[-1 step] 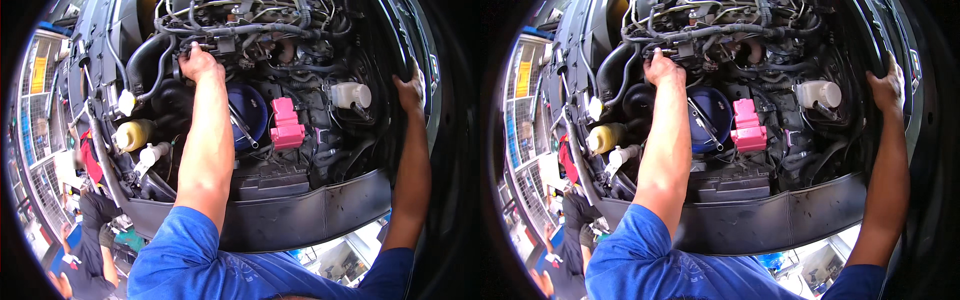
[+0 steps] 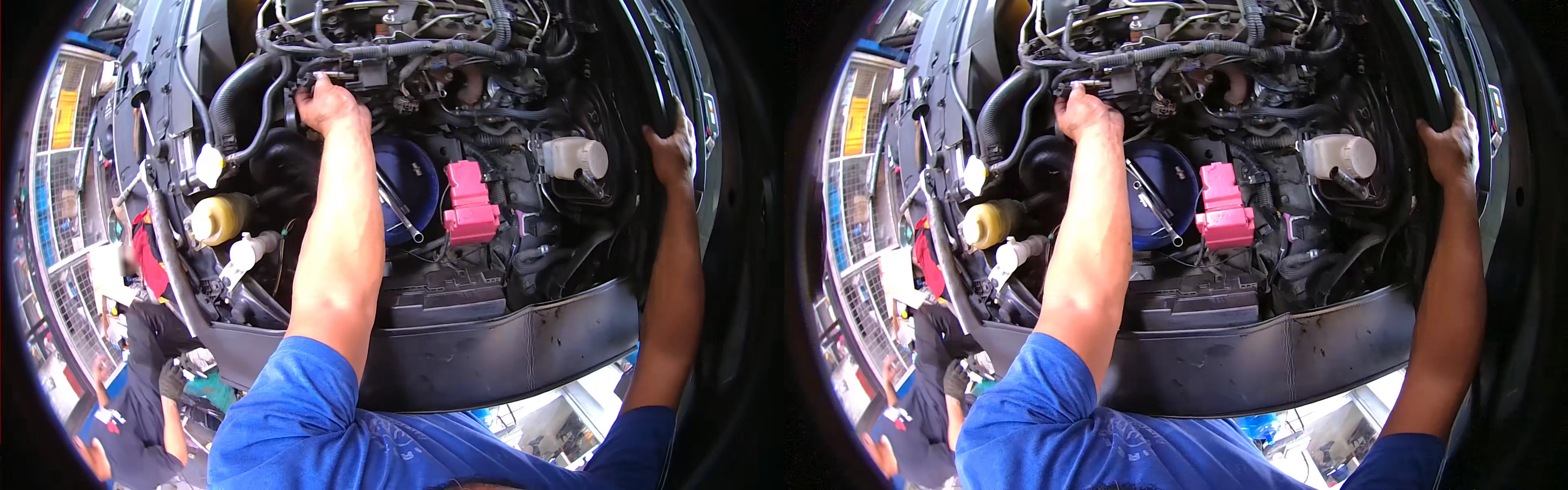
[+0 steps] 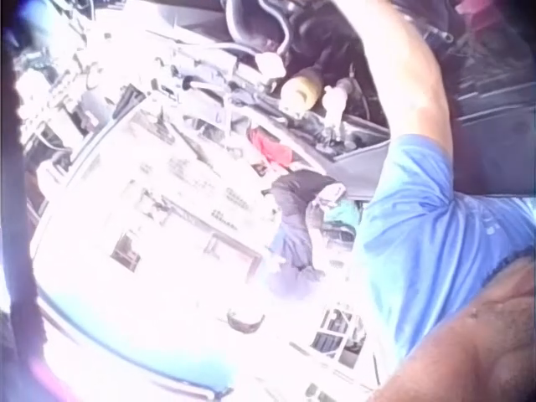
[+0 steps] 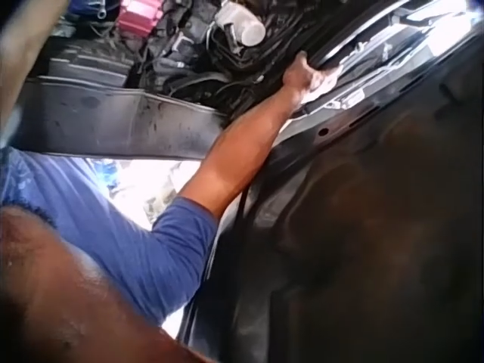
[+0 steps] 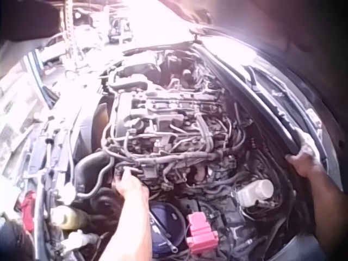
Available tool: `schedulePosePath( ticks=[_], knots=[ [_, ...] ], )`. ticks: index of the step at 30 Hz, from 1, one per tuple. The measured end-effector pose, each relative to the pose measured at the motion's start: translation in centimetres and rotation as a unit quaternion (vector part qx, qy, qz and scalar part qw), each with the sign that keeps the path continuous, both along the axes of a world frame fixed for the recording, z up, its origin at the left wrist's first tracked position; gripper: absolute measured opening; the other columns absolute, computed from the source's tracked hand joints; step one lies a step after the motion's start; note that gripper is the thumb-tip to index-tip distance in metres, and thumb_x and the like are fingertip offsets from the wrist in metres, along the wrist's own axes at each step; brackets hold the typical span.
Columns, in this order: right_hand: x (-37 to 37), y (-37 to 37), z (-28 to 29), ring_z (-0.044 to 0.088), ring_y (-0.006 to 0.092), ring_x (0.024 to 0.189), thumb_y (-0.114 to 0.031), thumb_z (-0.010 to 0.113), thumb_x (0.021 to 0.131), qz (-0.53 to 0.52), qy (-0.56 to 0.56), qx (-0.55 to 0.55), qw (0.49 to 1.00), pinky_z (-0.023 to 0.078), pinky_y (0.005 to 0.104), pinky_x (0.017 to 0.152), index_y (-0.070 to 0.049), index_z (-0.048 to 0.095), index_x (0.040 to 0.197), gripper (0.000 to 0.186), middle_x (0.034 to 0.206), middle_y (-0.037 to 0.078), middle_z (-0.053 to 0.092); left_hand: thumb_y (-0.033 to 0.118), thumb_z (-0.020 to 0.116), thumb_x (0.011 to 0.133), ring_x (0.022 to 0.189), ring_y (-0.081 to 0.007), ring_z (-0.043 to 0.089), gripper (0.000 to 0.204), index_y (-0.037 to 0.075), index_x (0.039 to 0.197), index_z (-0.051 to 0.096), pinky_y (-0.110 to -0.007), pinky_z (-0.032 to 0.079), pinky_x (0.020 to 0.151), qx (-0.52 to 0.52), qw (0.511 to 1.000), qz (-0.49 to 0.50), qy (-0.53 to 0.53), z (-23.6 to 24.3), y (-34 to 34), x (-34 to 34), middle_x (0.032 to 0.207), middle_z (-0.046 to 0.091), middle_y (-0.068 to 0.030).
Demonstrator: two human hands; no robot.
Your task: The recorder is shown repairing the car's engine in an auto repair.
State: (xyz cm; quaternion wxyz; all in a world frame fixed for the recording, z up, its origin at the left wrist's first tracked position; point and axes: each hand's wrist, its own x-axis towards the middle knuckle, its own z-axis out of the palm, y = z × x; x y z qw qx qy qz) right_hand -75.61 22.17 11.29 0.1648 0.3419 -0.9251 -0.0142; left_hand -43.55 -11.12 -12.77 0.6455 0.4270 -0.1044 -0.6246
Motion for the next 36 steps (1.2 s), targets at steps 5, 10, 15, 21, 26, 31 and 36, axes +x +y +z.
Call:
schedulePosePath(
  ticks=[5, 10, 15, 21, 26, 31, 36],
  knots=[
    [0.5, -0.4, 0.4, 0.049, 0.0369, 0.130, -0.029, 0.075, 0.078, -0.005, -0.013, 0.002, 1.000, 0.039, 0.0442, 0.112, -0.010, 0.035, 0.153, 0.086, 0.140, 0.021, 0.050, 0.003, 0.061, 0.094, 0.091, -0.0210, 0.062, 0.020, 0.000, 0.114, 0.059, -0.037, 0.050, 0.090, -0.015, 1.000, 0.002, 0.017, 0.2, 0.4, -0.1, 0.106, 0.066, -0.0086],
    [0.8, -0.6, 0.5, 0.049, 0.0364, 0.130, -0.029, 0.075, 0.078, -0.009, -0.014, 0.013, 1.000, 0.039, 0.0443, 0.112, -0.010, 0.035, 0.153, 0.087, 0.140, 0.021, 0.051, 0.003, 0.065, 0.092, 0.091, -0.0206, 0.062, 0.018, 0.000, 0.109, 0.061, -0.037, 0.051, 0.089, -0.008, 0.999, -0.005, 0.052, -0.1, 0.2, 0.4, 0.104, 0.066, -0.0081],
    [0.4, -0.1, 0.3, 0.049, 0.0367, 0.130, -0.029, 0.075, 0.078, -0.009, -0.017, 0.005, 1.000, 0.038, 0.0445, 0.112, -0.010, 0.035, 0.153, 0.087, 0.140, 0.021, 0.050, 0.002, 0.062, 0.091, 0.089, -0.0212, 0.063, 0.018, 0.001, 0.109, 0.061, -0.038, 0.053, 0.088, 0.005, 0.999, -0.003, 0.047, 0.5, 0.4, -0.2, 0.103, 0.066, -0.0078],
    [0.4, -0.5, 0.4, 0.048, 0.0375, 0.130, -0.028, 0.076, 0.077, 0.010, -0.021, -0.002, 1.000, 0.038, 0.0449, 0.112, -0.009, 0.035, 0.152, 0.087, 0.139, 0.021, 0.050, -0.001, 0.061, 0.091, 0.089, -0.0212, 0.064, 0.016, 0.001, 0.107, 0.063, -0.037, 0.052, 0.088, -0.008, 0.996, 0.000, 0.091, 0.1, 0.0, 0.3, 0.103, 0.067, -0.0075],
    [1.1, -0.4, 0.3, 0.048, 0.0379, 0.129, -0.028, 0.076, 0.076, -0.005, -0.013, -0.003, 1.000, 0.038, 0.0454, 0.111, -0.009, 0.037, 0.151, 0.087, 0.138, 0.021, 0.051, -0.001, 0.061, 0.092, 0.091, -0.0206, 0.063, 0.014, 0.001, 0.105, 0.064, -0.036, 0.051, 0.088, -0.036, 0.996, -0.002, 0.081, -0.5, 0.0, 0.8, 0.103, 0.067, -0.0083],
    [1.2, -0.6, 0.6, 0.048, 0.0372, 0.130, -0.029, 0.076, 0.076, -0.006, -0.011, 0.006, 1.000, 0.038, 0.0451, 0.111, -0.009, 0.037, 0.151, 0.087, 0.139, 0.021, 0.051, -0.003, 0.048, 0.095, 0.098, -0.0241, 0.065, 0.021, 0.003, 0.109, 0.063, -0.039, 0.052, 0.093, 0.028, 0.999, 0.001, -0.017, 1.1, 0.5, -0.2, 0.107, 0.068, -0.0097],
    [1.2, -0.6, 0.6, 0.048, 0.0369, 0.130, -0.029, 0.076, 0.076, -0.003, -0.009, 0.003, 1.000, 0.037, 0.0446, 0.113, -0.010, 0.036, 0.152, 0.088, 0.140, 0.021, 0.050, 0.000, 0.055, 0.094, 0.096, -0.0235, 0.065, 0.020, 0.002, 0.112, 0.061, -0.039, 0.051, 0.093, -0.016, 0.999, -0.014, 0.029, 0.0, 0.3, 0.0, 0.108, 0.067, -0.0092]
  ],
)
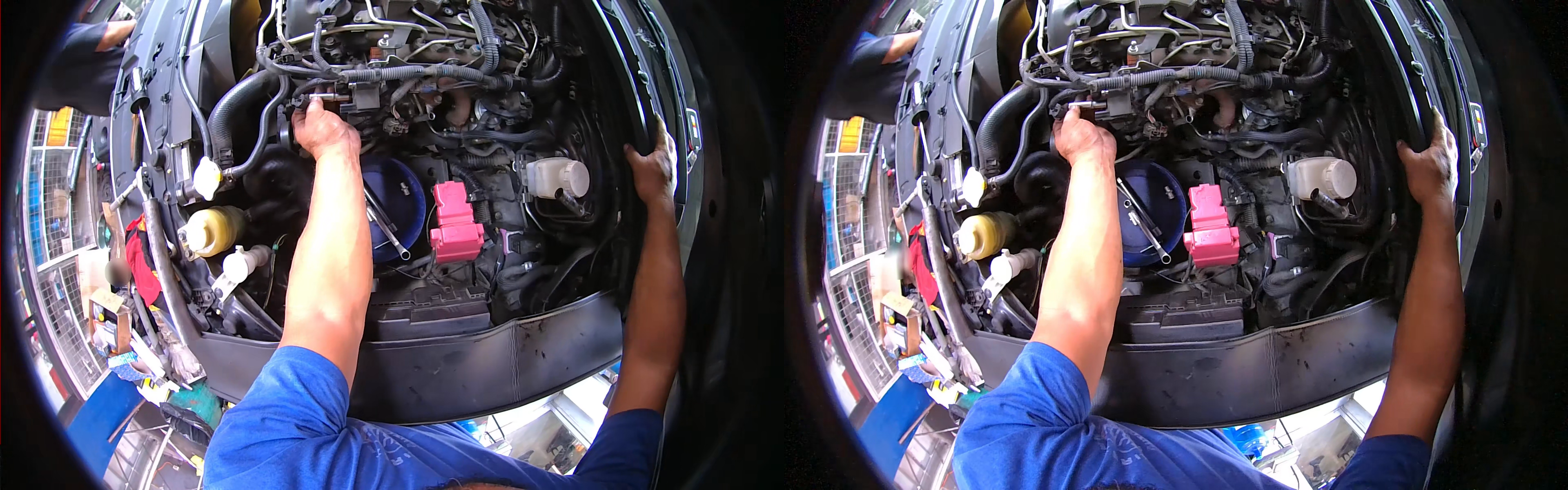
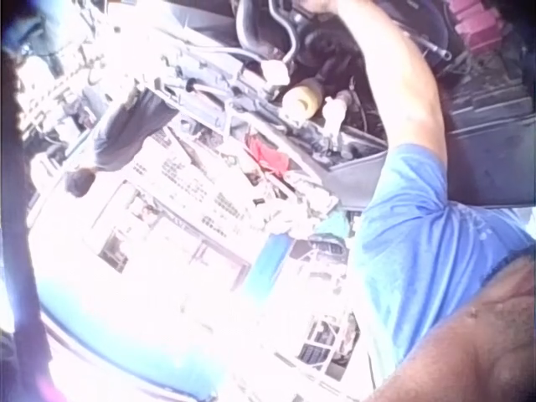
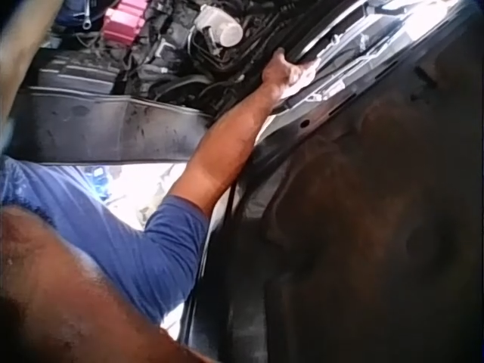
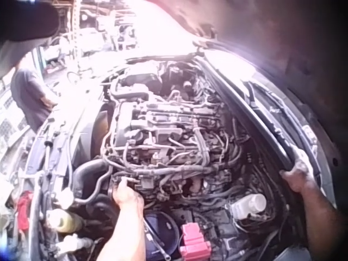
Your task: The recorder is shown repairing the car's engine in an auto repair.
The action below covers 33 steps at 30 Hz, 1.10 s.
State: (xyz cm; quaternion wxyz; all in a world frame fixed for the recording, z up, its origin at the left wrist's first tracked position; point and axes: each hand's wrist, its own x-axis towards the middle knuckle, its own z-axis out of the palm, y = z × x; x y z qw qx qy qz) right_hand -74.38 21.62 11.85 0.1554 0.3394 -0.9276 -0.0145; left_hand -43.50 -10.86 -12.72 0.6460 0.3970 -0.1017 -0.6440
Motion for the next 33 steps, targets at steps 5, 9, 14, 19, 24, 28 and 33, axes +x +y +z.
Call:
schedulePosePath(
  ticks=[5, 9, 14, 19, 24, 28, 33],
  knots=[
    [-0.1, 0.1, 0.3, 0.047, 0.0370, 0.131, -0.029, 0.076, 0.076, -0.018, -0.001, 0.016, 1.000, 0.038, 0.0445, 0.113, -0.010, 0.036, 0.152, 0.088, 0.141, 0.020, 0.049, 0.001, 0.059, 0.092, 0.093, -0.0218, 0.064, 0.018, 0.001, 0.111, 0.061, -0.038, 0.052, 0.090, -0.024, 0.999, 0.008, -0.023, -0.4, 0.2, -0.2, 0.105, 0.067, -0.0082],
    [0.6, -1.0, 0.5, 0.047, 0.0382, 0.130, -0.028, 0.076, 0.076, -0.023, -0.010, 0.016, 1.000, 0.038, 0.0446, 0.112, -0.009, 0.036, 0.152, 0.088, 0.140, 0.021, 0.049, 0.001, 0.066, 0.091, 0.089, -0.0194, 0.064, 0.017, 0.001, 0.107, 0.062, -0.034, 0.053, 0.086, -0.030, 0.999, 0.015, 0.043, 0.0, 0.2, 0.3, 0.104, 0.067, -0.0079],
    [1.1, -0.8, 0.6, 0.046, 0.0392, 0.131, -0.026, 0.077, 0.076, -0.023, -0.011, 0.019, 0.999, 0.037, 0.0449, 0.113, -0.005, 0.036, 0.150, 0.088, 0.141, 0.023, 0.048, 0.001, 0.058, 0.094, 0.095, -0.0210, 0.063, 0.016, 0.001, 0.109, 0.065, -0.037, 0.050, 0.092, 0.004, 1.000, 0.014, -0.023, 0.1, 0.4, 0.0, 0.107, 0.067, -0.0078],
    [1.4, -0.9, 0.4, 0.045, 0.0388, 0.133, -0.025, 0.078, 0.076, -0.026, -0.002, 0.016, 1.000, 0.036, 0.0445, 0.114, -0.007, 0.035, 0.151, 0.089, 0.143, 0.022, 0.047, -0.001, 0.061, 0.091, 0.090, -0.0195, 0.064, 0.012, 0.002, 0.103, 0.064, -0.036, 0.051, 0.087, 0.053, 0.997, 0.029, -0.052, 0.5, 0.2, -0.2, 0.098, 0.068, -0.0057],
    [2.2, -1.5, 0.8, 0.045, 0.0378, 0.133, -0.026, 0.078, 0.077, -0.042, -0.003, 0.029, 0.999, 0.035, 0.0438, 0.115, -0.008, 0.034, 0.152, 0.088, 0.142, 0.021, 0.048, -0.002, 0.064, 0.091, 0.089, -0.0160, 0.063, 0.011, 0.000, 0.102, 0.063, -0.032, 0.050, 0.085, -0.023, 0.997, -0.002, 0.071, -0.3, -0.1, 1.0, 0.098, 0.067, -0.0052],
    [1.0, -0.7, 0.6, 0.045, 0.0375, 0.133, -0.026, 0.078, 0.077, -0.037, -0.003, 0.021, 0.999, 0.035, 0.0438, 0.115, -0.009, 0.034, 0.152, 0.089, 0.142, 0.021, 0.048, -0.003, 0.061, 0.092, 0.086, -0.0152, 0.064, 0.010, 0.001, 0.101, 0.064, -0.030, 0.051, 0.082, 0.049, 0.996, 0.036, -0.062, -0.1, 0.1, -0.2, 0.097, 0.067, -0.0054],
    [1.6, -1.2, 0.7, 0.046, 0.0372, 0.133, -0.026, 0.078, 0.077, -0.041, -0.001, 0.024, 0.999, 0.036, 0.0432, 0.114, -0.009, 0.034, 0.152, 0.089, 0.143, 0.021, 0.048, -0.003, 0.058, 0.092, 0.088, -0.0170, 0.064, 0.012, 0.002, 0.101, 0.065, -0.032, 0.051, 0.085, -0.028, 0.997, 0.009, 0.068, -0.6, 0.2, 0.5, 0.098, 0.068, -0.0050]
  ],
)
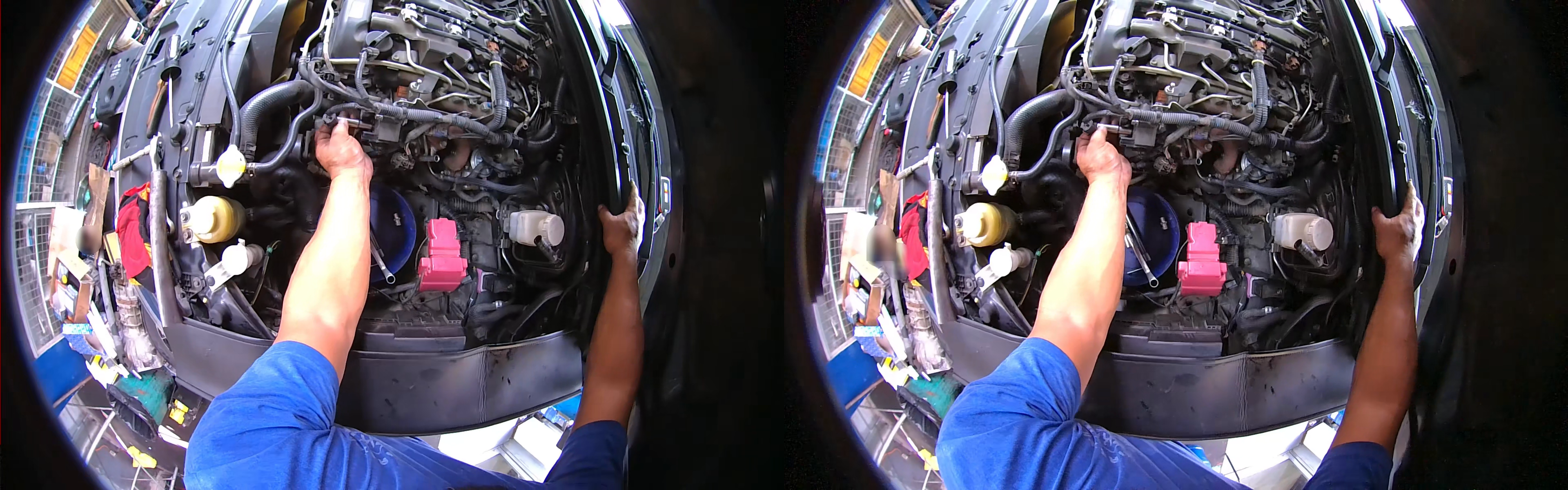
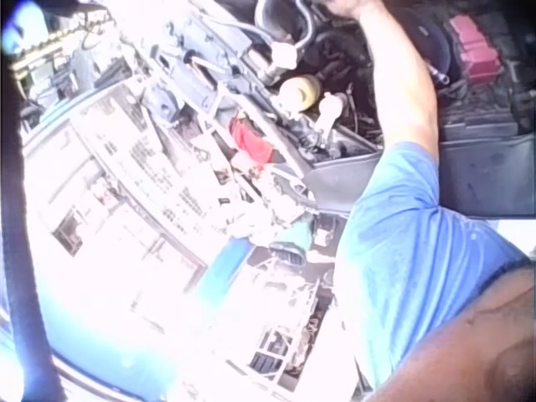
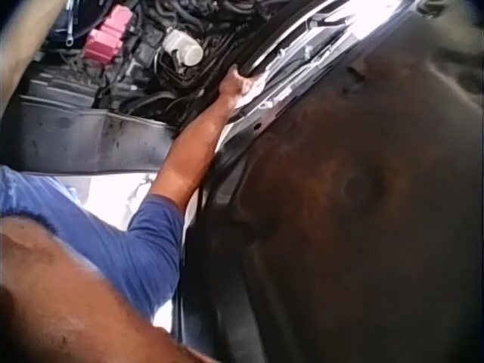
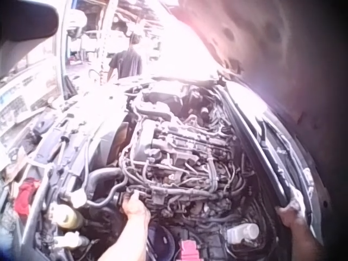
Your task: The recorder is shown repairing the car's engine in an auto repair.
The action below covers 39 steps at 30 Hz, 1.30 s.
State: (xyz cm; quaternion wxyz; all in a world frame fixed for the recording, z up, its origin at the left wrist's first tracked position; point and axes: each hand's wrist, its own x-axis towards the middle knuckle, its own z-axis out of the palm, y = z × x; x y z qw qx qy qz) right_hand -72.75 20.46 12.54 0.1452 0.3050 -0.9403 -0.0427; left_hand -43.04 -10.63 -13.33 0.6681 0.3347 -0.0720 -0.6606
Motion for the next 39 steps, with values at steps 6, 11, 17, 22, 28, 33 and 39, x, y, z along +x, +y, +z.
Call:
schedulePosePath(
  ticks=[6, 11, 17, 22, 28, 33, 39],
  knots=[
    [0.2, -0.2, 0.2, 0.046, 0.0378, 0.132, -0.025, 0.078, 0.077, -0.011, -0.011, -0.006, 1.000, 0.037, 0.0435, 0.114, -0.008, 0.033, 0.153, 0.089, 0.143, 0.021, 0.047, -0.002, 0.061, 0.090, 0.087, -0.0182, 0.064, 0.012, 0.003, 0.100, 0.065, -0.033, 0.051, 0.086, 0.033, 0.998, -0.001, -0.047, 0.2, 0.1, 0.2, 0.096, 0.068, -0.0051],
    [0.0, 0.0, 0.2, 0.045, 0.0380, 0.133, -0.025, 0.078, 0.078, -0.004, -0.020, -0.016, 1.000, 0.036, 0.0437, 0.115, -0.009, 0.034, 0.153, 0.088, 0.143, 0.021, 0.046, -0.004, 0.057, 0.089, 0.083, -0.0175, 0.065, 0.015, 0.002, 0.099, 0.065, -0.032, 0.052, 0.082, 0.067, 0.991, 0.030, -0.116, 1.1, 0.2, -0.7, 0.095, 0.068, -0.0050],
    [0.8, -0.5, 0.5, 0.045, 0.0383, 0.133, -0.025, 0.077, 0.078, -0.015, -0.010, -0.004, 1.000, 0.037, 0.0440, 0.114, -0.010, 0.034, 0.153, 0.088, 0.143, 0.021, 0.047, 0.000, 0.068, 0.088, 0.089, -0.0192, 0.063, 0.015, 0.004, 0.102, 0.065, -0.035, 0.051, 0.087, -0.012, 1.000, 0.000, 0.012, 0.2, 0.1, -0.1, 0.098, 0.068, -0.0053],
    [0.3, 0.0, 0.3, 0.044, 0.0380, 0.134, -0.026, 0.078, 0.078, -0.013, -0.004, 0.006, 1.000, 0.036, 0.0437, 0.115, -0.010, 0.034, 0.153, 0.088, 0.144, 0.021, 0.047, -0.002, 0.064, 0.087, 0.090, -0.0203, 0.063, 0.015, 0.003, 0.102, 0.065, -0.037, 0.050, 0.089, 0.032, 0.999, 0.001, -0.028, 0.2, 0.4, 0.1, 0.099, 0.068, -0.0058],
    [0.6, -0.4, 0.3, 0.044, 0.0372, 0.134, -0.025, 0.078, 0.077, -0.021, -0.004, 0.008, 1.000, 0.036, 0.0432, 0.115, -0.010, 0.034, 0.153, 0.089, 0.145, 0.021, 0.046, -0.004, 0.058, 0.086, 0.091, -0.0205, 0.064, 0.016, 0.004, 0.097, 0.066, -0.037, 0.050, 0.090, 0.033, 0.996, 0.031, -0.078, 0.2, -0.1, -0.5, 0.097, 0.069, -0.0055],
    [0.9, -0.4, 0.5, 0.044, 0.0373, 0.134, -0.025, 0.078, 0.077, -0.024, -0.014, -0.002, 1.000, 0.036, 0.0429, 0.115, -0.009, 0.034, 0.153, 0.089, 0.145, 0.021, 0.045, -0.005, 0.063, 0.088, 0.088, -0.0185, 0.064, 0.013, 0.005, 0.097, 0.067, -0.034, 0.051, 0.088, -0.008, 0.999, -0.015, 0.039, 0.3, 0.0, -0.1, 0.096, 0.069, -0.0046],
    [0.5, -0.1, 0.5, 0.045, 0.0364, 0.134, -0.025, 0.077, 0.077, -0.027, -0.005, 0.005, 1.000, 0.037, 0.0430, 0.114, -0.009, 0.034, 0.152, 0.088, 0.145, 0.020, 0.045, -0.005, 0.063, 0.089, 0.088, -0.0187, 0.064, 0.016, 0.004, 0.101, 0.067, -0.034, 0.051, 0.089, -0.007, 0.997, -0.037, 0.071, 0.3, 0.5, 0.2, 0.098, 0.069, -0.0059]
  ],
)
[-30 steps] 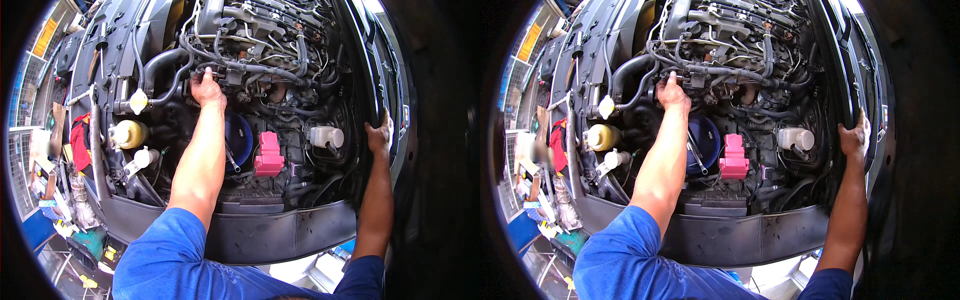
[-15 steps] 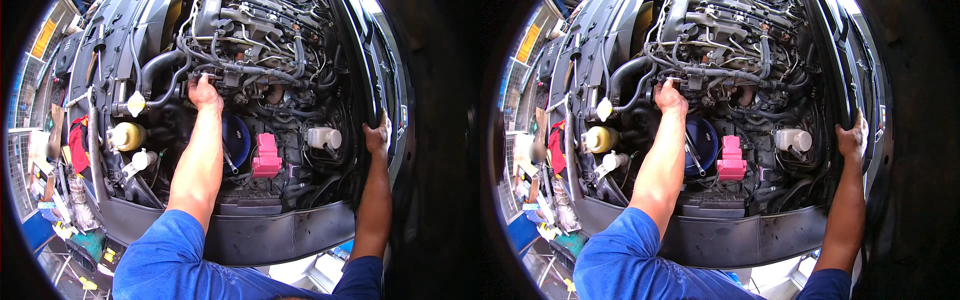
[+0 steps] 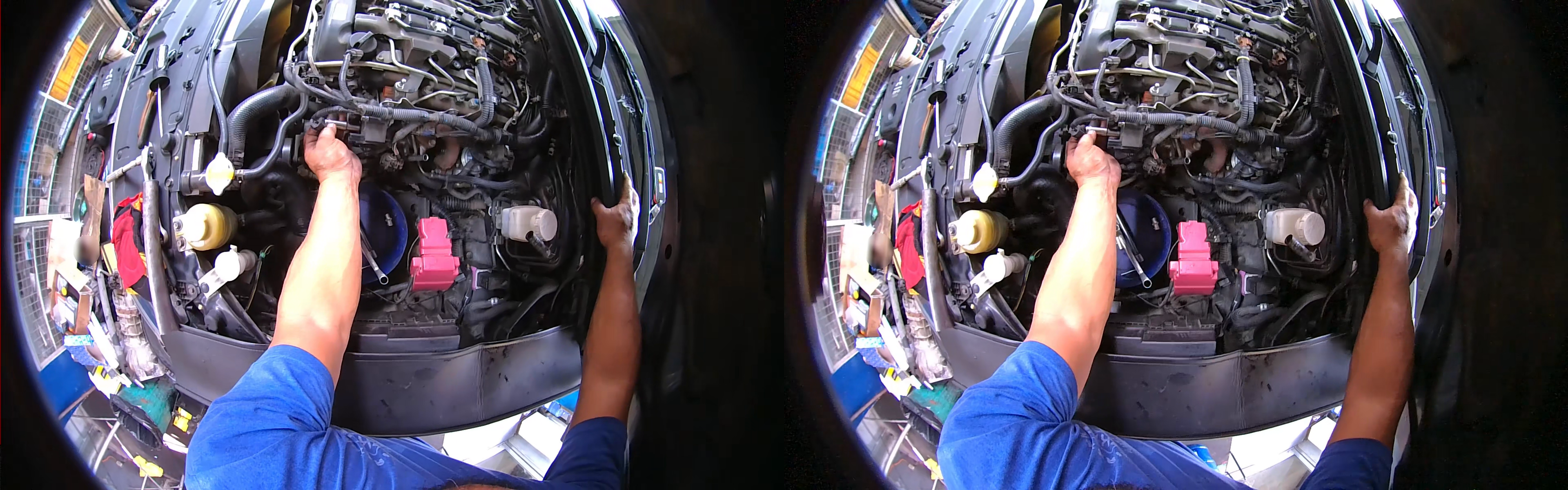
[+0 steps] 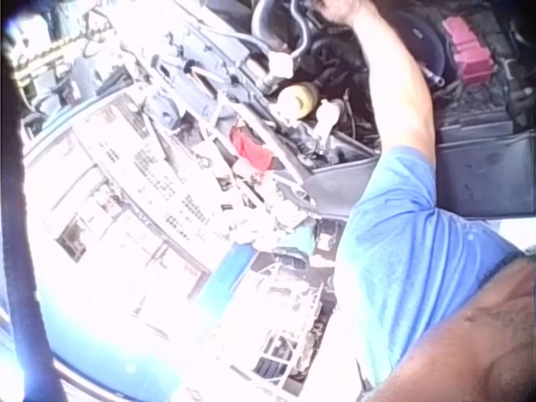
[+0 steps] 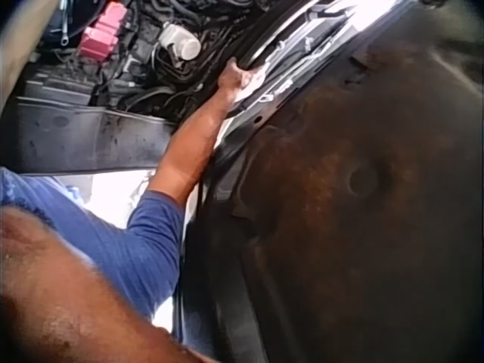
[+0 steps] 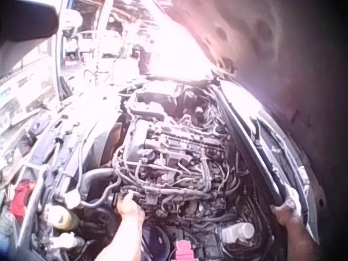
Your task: The recorder is shown repairing the car's engine in an auto repair.
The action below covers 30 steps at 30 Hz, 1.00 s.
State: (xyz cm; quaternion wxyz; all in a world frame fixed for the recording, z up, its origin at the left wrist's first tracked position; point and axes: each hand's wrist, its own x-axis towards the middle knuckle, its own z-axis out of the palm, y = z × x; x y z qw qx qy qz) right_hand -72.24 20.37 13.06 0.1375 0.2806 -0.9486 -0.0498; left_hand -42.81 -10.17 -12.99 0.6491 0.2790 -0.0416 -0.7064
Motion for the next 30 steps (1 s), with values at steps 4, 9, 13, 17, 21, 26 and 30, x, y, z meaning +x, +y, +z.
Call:
schedulePosePath(
  ticks=[4, 9, 13, 17, 21, 26, 30],
  knots=[
    [0.2, -0.5, -0.1, 0.045, 0.0357, 0.134, -0.025, 0.077, 0.077, 0.001, -0.009, -0.005, 1.000, 0.037, 0.0428, 0.114, -0.009, 0.034, 0.152, 0.088, 0.145, 0.020, 0.046, -0.004, 0.054, 0.088, 0.088, -0.0207, 0.065, 0.021, 0.004, 0.103, 0.066, -0.035, 0.052, 0.089, 0.074, 0.983, 0.042, -0.161, 0.2, -0.4, -0.7, 0.098, 0.068, -0.0057],
    [0.3, -0.2, 0.0, 0.046, 0.0358, 0.133, -0.026, 0.077, 0.077, -0.001, 0.002, 0.000, 1.000, 0.037, 0.0427, 0.114, -0.009, 0.035, 0.152, 0.088, 0.144, 0.020, 0.047, -0.004, 0.064, 0.088, 0.091, -0.0177, 0.063, 0.018, 0.001, 0.105, 0.064, -0.033, 0.050, 0.088, 0.014, 0.999, 0.016, -0.027, 0.4, -0.1, -0.1, 0.100, 0.067, -0.0060],
    [0.1, -0.4, -0.2, 0.046, 0.0358, 0.134, -0.027, 0.077, 0.078, 0.012, 0.000, 0.003, 1.000, 0.037, 0.0424, 0.114, -0.009, 0.034, 0.153, 0.088, 0.144, 0.020, 0.046, -0.004, 0.064, 0.088, 0.090, -0.0199, 0.065, 0.021, 0.003, 0.108, 0.063, -0.036, 0.053, 0.087, 0.063, 0.981, 0.049, -0.179, 0.0, -0.8, -0.9, 0.103, 0.068, -0.0064],
    [0.4, -0.3, 0.0, 0.046, 0.0358, 0.134, -0.026, 0.077, 0.079, -0.003, 0.004, 0.008, 1.000, 0.037, 0.0424, 0.114, -0.010, 0.034, 0.153, 0.087, 0.145, 0.020, 0.046, -0.007, 0.062, 0.089, 0.093, -0.0173, 0.063, 0.022, 0.002, 0.109, 0.061, -0.032, 0.050, 0.089, 0.072, 0.987, 0.032, -0.141, 0.9, -0.3, -1.1, 0.103, 0.066, -0.0056],
    [0.8, -0.9, 0.1, 0.046, 0.0355, 0.134, -0.026, 0.077, 0.079, -0.005, -0.003, 0.004, 1.000, 0.037, 0.0425, 0.115, -0.010, 0.034, 0.153, 0.087, 0.145, 0.020, 0.046, -0.003, 0.064, 0.090, 0.091, -0.0190, 0.064, 0.022, 0.002, 0.111, 0.061, -0.035, 0.052, 0.088, 0.038, 0.995, 0.026, -0.092, 0.4, -0.9, -0.5, 0.104, 0.067, -0.0065],
    [0.5, -0.4, 0.1, 0.045, 0.0354, 0.134, -0.026, 0.077, 0.079, -0.009, 0.002, 0.010, 1.000, 0.037, 0.0425, 0.115, -0.010, 0.033, 0.153, 0.088, 0.145, 0.020, 0.045, -0.002, 0.062, 0.090, 0.095, -0.0218, 0.064, 0.024, 0.003, 0.114, 0.063, -0.038, 0.052, 0.091, 0.087, 0.982, 0.035, -0.165, 1.0, -0.2, -1.0, 0.107, 0.067, -0.0067],
    [0.6, -0.6, 0.1, 0.045, 0.0354, 0.134, -0.027, 0.076, 0.079, -0.006, -0.005, 0.006, 1.000, 0.037, 0.0428, 0.115, -0.010, 0.033, 0.154, 0.088, 0.146, 0.019, 0.045, 0.000, 0.061, 0.092, 0.088, -0.0181, 0.063, 0.019, 0.001, 0.111, 0.063, -0.032, 0.051, 0.086, 0.075, 0.991, 0.036, -0.101, 0.7, -0.3, -0.4, 0.102, 0.067, -0.0059]
  ],
)
